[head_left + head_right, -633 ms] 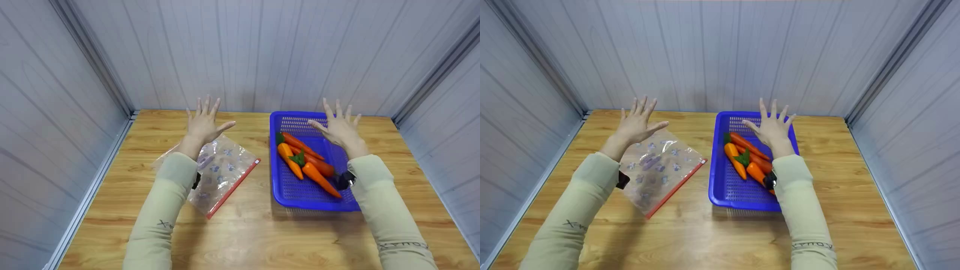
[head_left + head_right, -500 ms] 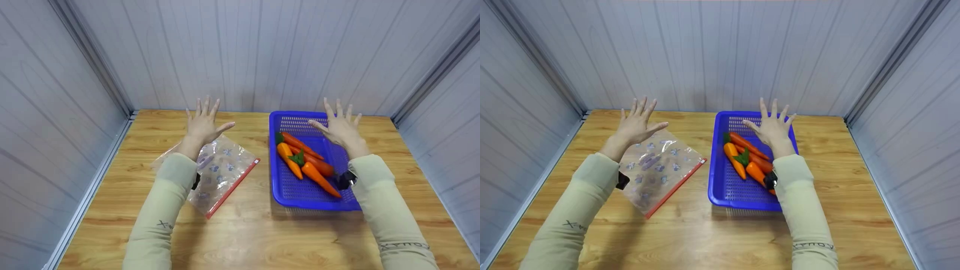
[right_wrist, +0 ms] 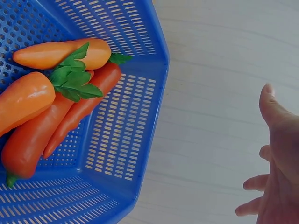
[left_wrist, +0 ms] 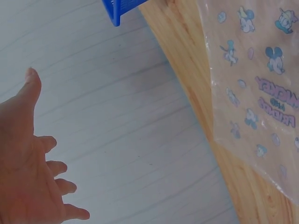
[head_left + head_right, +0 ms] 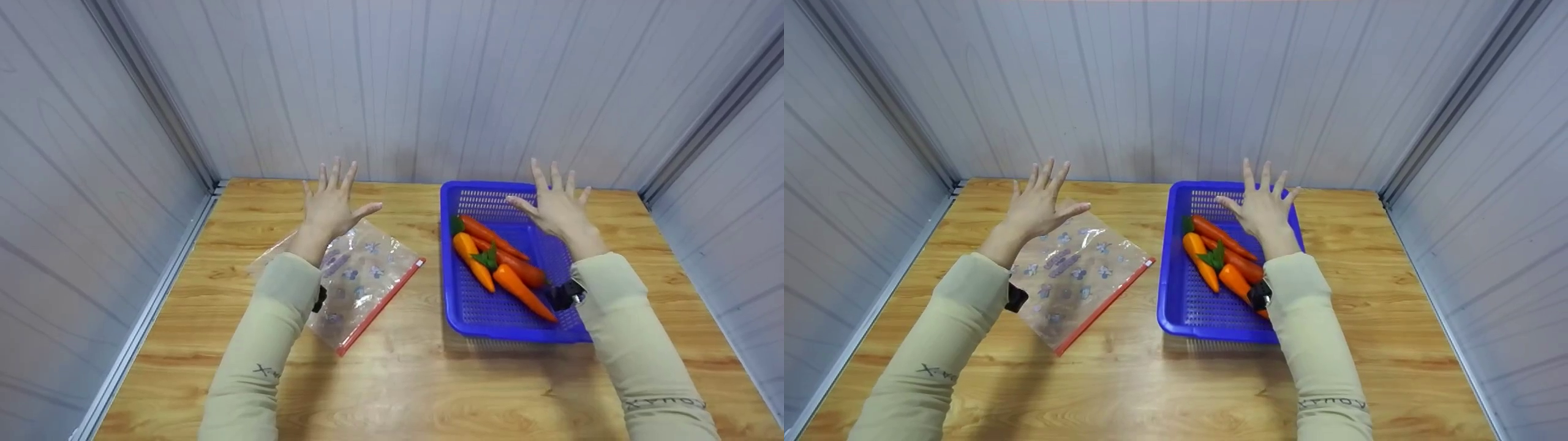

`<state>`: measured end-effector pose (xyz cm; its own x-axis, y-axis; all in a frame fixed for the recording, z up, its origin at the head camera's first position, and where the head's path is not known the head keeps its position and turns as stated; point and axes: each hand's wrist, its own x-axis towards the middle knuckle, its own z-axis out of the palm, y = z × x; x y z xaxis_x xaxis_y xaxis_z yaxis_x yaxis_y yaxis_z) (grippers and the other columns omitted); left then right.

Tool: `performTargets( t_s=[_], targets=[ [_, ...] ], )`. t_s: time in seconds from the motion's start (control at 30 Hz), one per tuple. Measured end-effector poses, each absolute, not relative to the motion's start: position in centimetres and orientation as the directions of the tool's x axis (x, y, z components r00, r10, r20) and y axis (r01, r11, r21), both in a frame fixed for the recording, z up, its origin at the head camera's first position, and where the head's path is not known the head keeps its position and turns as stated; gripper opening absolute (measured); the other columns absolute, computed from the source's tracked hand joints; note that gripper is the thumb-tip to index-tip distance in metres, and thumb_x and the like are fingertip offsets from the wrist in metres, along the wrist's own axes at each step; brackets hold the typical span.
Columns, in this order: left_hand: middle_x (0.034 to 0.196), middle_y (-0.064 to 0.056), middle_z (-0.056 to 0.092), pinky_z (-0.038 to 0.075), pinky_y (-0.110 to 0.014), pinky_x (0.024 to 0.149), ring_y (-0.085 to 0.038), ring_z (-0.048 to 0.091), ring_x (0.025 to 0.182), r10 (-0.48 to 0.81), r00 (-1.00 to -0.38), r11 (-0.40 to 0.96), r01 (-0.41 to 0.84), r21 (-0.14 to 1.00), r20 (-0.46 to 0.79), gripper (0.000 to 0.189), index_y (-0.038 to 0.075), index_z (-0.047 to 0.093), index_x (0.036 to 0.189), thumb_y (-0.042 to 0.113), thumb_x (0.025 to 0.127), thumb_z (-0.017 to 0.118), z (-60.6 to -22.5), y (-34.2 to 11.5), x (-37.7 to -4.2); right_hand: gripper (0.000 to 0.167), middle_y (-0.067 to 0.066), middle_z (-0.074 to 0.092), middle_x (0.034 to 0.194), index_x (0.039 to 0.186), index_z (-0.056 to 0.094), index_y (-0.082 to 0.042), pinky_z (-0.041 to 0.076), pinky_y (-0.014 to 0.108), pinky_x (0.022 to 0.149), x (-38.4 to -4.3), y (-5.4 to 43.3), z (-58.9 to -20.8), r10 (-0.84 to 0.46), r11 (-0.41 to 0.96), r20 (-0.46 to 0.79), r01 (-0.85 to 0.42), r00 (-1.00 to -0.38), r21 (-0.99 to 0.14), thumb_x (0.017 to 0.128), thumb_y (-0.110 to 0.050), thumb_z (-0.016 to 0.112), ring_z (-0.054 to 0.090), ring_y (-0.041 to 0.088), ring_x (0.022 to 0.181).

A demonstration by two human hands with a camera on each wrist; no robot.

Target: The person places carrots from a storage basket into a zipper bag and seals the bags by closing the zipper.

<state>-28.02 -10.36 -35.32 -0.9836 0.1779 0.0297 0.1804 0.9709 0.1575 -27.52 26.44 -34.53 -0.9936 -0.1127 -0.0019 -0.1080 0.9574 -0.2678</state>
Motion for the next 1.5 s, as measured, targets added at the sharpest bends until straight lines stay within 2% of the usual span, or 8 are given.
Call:
performTargets(
  t_s=[0.1,0.23,0.37,0.5,0.67,0.87,1.2,1.5],
  targets=[
    [0.146,-0.011,-0.009,0.003,-0.060,0.098,-0.036,-0.006,0.130,0.184,-0.983,0.965,0.185,0.184,0.025,0.092,0.022,-0.002,0.143,0.073,0.075,0.035,-35.3,-10.3,-27.8,0.087,0.028,-0.006,0.142,0.142,-0.006,-0.015,-0.013,0.068,0.086,-27.4,26.5,-34.4,-0.114,0.957,-0.003,-0.109,-0.993,-0.267,0.082,-0.067,0.031,-0.014,0.050,0.122],
    [0.146,-0.014,-0.003,0.012,-0.062,0.096,-0.039,0.000,0.130,0.184,-0.983,0.959,0.184,0.216,0.019,0.097,0.020,-0.001,0.143,0.066,0.074,0.049,-35.3,-10.2,-27.3,0.087,0.028,-0.004,0.142,0.143,-0.001,-0.012,-0.012,0.068,0.087,-27.1,26.4,-34.3,-0.122,0.955,0.006,-0.119,-0.992,-0.272,0.082,-0.066,0.032,-0.010,0.050,0.123],
    [0.145,-0.018,0.007,0.022,-0.061,0.093,-0.043,0.011,0.128,0.191,-0.981,0.953,0.191,0.237,0.027,0.103,0.015,0.003,0.143,0.058,0.070,0.062,-35.6,-10.0,-26.8,0.087,0.029,0.004,0.141,0.143,0.006,-0.010,-0.006,0.069,0.089,-26.7,26.4,-34.3,-0.125,0.954,0.032,-0.129,-0.992,-0.272,0.082,-0.065,0.034,-0.001,0.049,0.125],
    [0.142,-0.021,0.016,0.029,-0.057,0.092,-0.043,0.022,0.125,0.201,-0.979,0.946,0.206,0.252,0.046,0.102,0.009,0.011,0.142,0.051,0.069,0.068,-35.9,-9.9,-26.1,0.085,0.029,0.013,0.139,0.142,0.012,-0.008,0.003,0.069,0.090,-26.2,26.2,-34.3,-0.141,0.952,0.051,-0.150,-0.989,-0.269,0.083,-0.064,0.035,0.010,0.050,0.124],
    [0.136,-0.023,0.029,0.034,-0.051,0.092,-0.040,0.031,0.121,0.225,-0.973,0.938,0.233,0.256,0.058,0.090,0.001,0.026,0.137,0.047,0.071,0.069,-36.7,-9.7,-25.3,0.083,0.029,0.021,0.136,0.140,0.020,-0.005,0.012,0.067,0.089,-25.6,26.1,-34.7,-0.165,0.947,0.063,-0.176,-0.984,-0.268,0.083,-0.063,0.036,0.021,0.049,0.120],
    [0.123,-0.026,0.046,0.040,-0.046,0.088,-0.040,0.048,0.106,0.279,-0.953,0.915,0.300,0.268,0.116,0.069,-0.006,0.044,0.124,0.039,0.077,0.066,-37.9,-9.7,-24.2,0.081,0.029,0.026,0.134,0.136,0.028,-0.001,0.016,0.065,0.091,-24.9,26.0,-35.3,-0.180,0.944,0.080,-0.195,-0.980,-0.268,0.083,-0.060,0.040,0.025,0.049,0.119],
    [0.113,-0.020,0.053,0.048,-0.040,0.075,-0.032,0.057,0.094,0.254,-0.964,0.895,0.266,0.357,0.081,0.049,-0.003,0.055,0.114,0.029,0.080,0.066,-40.4,-9.3,-22.9,0.080,0.028,0.039,0.127,0.132,0.036,0.002,0.025,0.060,0.091,-23.9,26.0,-36.4,-0.191,0.935,0.097,-0.211,-0.977,-0.283,0.081,-0.059,0.044,0.035,0.044,0.115],
    [0.097,-0.013,0.063,0.048,-0.038,0.073,-0.029,0.059,0.089,0.237,-0.952,0.866,0.297,0.403,0.193,0.033,-0.001,0.063,0.102,0.018,0.077,0.069,-43.3,-8.6,-22.5,0.052,0.026,0.047,0.118,0.122,0.047,0.005,0.031,0.053,0.092,-23.4,25.8,-37.8,-0.205,0.906,0.160,-0.249,-0.966,-0.341,0.085,-0.029,0.060,0.041,0.042,0.110]
  ],
)
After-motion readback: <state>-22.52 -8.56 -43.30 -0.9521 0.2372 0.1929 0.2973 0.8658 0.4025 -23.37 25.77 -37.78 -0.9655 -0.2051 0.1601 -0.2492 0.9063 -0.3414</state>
